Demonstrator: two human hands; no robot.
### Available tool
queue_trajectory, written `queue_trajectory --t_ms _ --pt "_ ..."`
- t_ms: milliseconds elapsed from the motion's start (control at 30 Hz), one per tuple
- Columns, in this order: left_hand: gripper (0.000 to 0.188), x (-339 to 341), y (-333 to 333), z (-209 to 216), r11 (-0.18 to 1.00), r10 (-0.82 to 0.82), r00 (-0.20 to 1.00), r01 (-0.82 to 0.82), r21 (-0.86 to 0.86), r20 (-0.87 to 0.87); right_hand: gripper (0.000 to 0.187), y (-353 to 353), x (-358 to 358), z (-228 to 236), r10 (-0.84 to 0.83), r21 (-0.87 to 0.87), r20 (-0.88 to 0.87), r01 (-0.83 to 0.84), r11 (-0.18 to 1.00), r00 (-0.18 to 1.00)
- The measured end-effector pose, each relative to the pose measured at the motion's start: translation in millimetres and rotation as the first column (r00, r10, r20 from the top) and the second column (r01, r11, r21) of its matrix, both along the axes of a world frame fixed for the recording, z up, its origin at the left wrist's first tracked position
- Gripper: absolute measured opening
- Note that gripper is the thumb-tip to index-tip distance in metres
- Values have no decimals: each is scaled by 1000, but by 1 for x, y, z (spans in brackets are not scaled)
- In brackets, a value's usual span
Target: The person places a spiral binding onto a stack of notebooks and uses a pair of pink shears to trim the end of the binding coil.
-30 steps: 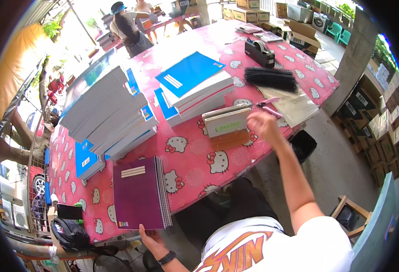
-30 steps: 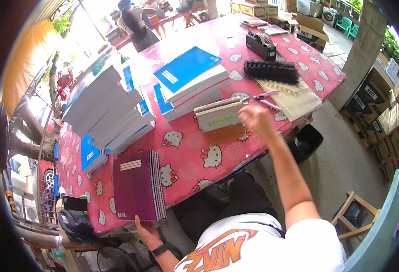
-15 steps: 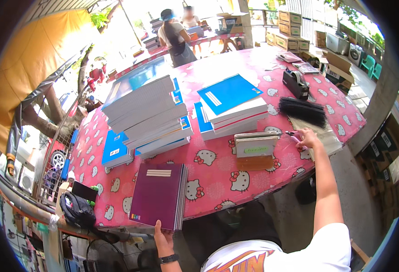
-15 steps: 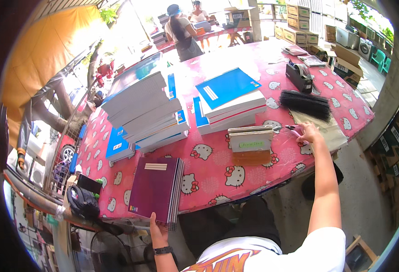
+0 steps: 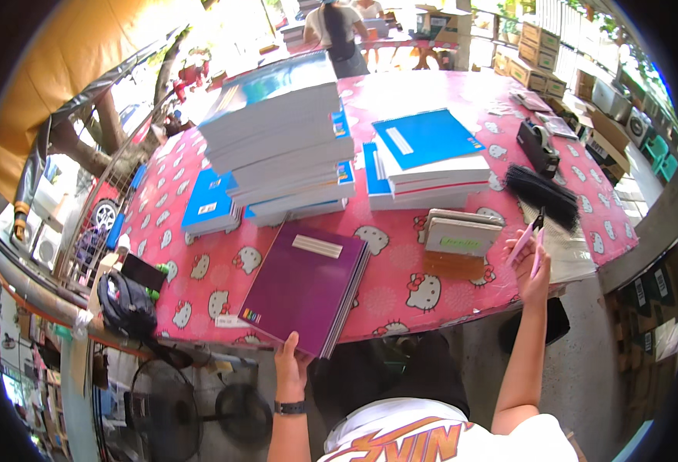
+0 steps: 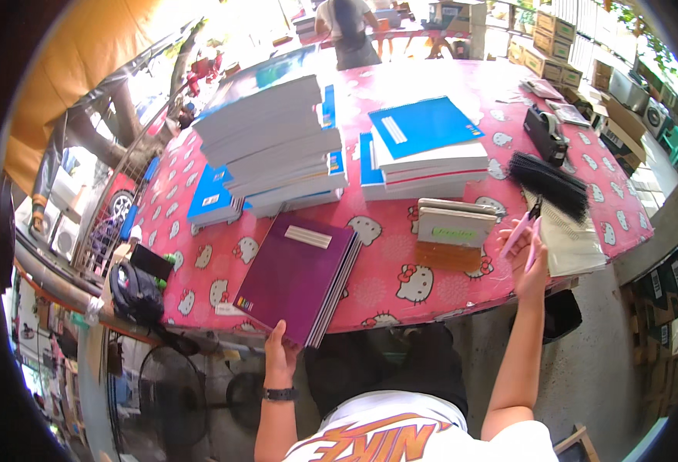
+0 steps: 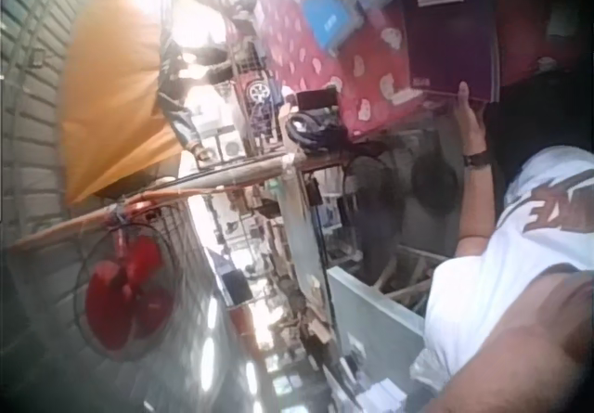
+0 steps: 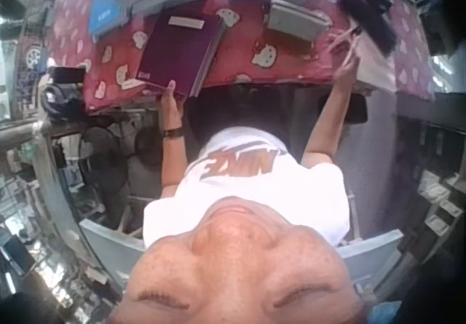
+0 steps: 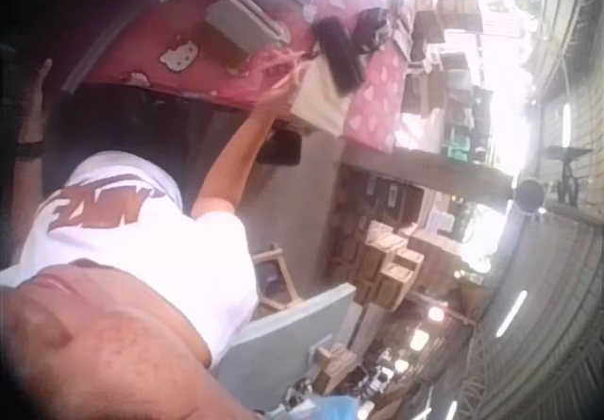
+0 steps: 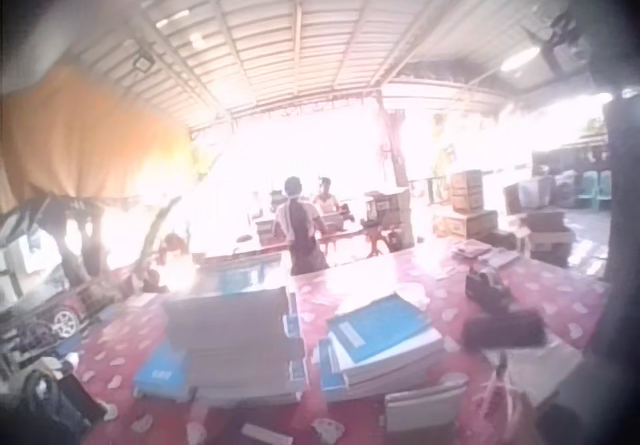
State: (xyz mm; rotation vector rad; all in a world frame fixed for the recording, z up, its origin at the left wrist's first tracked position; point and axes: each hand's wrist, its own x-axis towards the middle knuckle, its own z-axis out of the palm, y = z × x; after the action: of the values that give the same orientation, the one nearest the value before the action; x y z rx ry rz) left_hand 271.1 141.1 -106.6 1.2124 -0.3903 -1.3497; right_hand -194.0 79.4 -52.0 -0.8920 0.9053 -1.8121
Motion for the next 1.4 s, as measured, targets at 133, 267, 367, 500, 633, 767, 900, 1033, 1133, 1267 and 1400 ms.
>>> queue_trajectory --t_ms 133,267,367,500,633,767,900,1033,1133,1267,1400 --pt "37 5 3 0 1000 8 1000 -8 -3 -6 59 11 86 -5 301 -21 193 -303 953 934" --pt "41 4 0 2 999 -52 998 51 -19 -21 54 24 146 -17 452 -18 307 -470 882 837" --pt "44 -10 -5 -11 996 -84 992 81 -39 -90 57 36 157 -20 481 205 223 -523 827 848" --pt "50 16 23 -8 995 10 989 -24 -97 -146 52 35 201 -28 715 249 202 -742 623 669" --pt "46 13 7 -30 978 -106 982 75 -195 -156 45 36 181 -30 753 325 193 -765 556 629" --pt "39 -2 12 -11 996 -55 976 39 -77 -211 43 41 180 -40 739 341 152 -736 584 657" --pt "54 16 9 -15 995 -66 998 67 -77 17 39 46 190 -40 731 297 17 -701 648 682" --pt "52 38 13 9 973 -218 834 144 182 507 24 49 202 -31 761 292 -138 -709 642 633" --pt "57 12 6 31 956 -291 526 186 225 799 24 53 190 -36 550 383 -548 -396 835 630" --pt "40 -22 24 57 929 -295 179 282 238 938 34 59 201 -38 329 177 -796 -325 929 507" --pt "38 -31 30 44 944 -236 -1 238 229 972 40 59 217 -28 243 135 -928 -354 925 281"
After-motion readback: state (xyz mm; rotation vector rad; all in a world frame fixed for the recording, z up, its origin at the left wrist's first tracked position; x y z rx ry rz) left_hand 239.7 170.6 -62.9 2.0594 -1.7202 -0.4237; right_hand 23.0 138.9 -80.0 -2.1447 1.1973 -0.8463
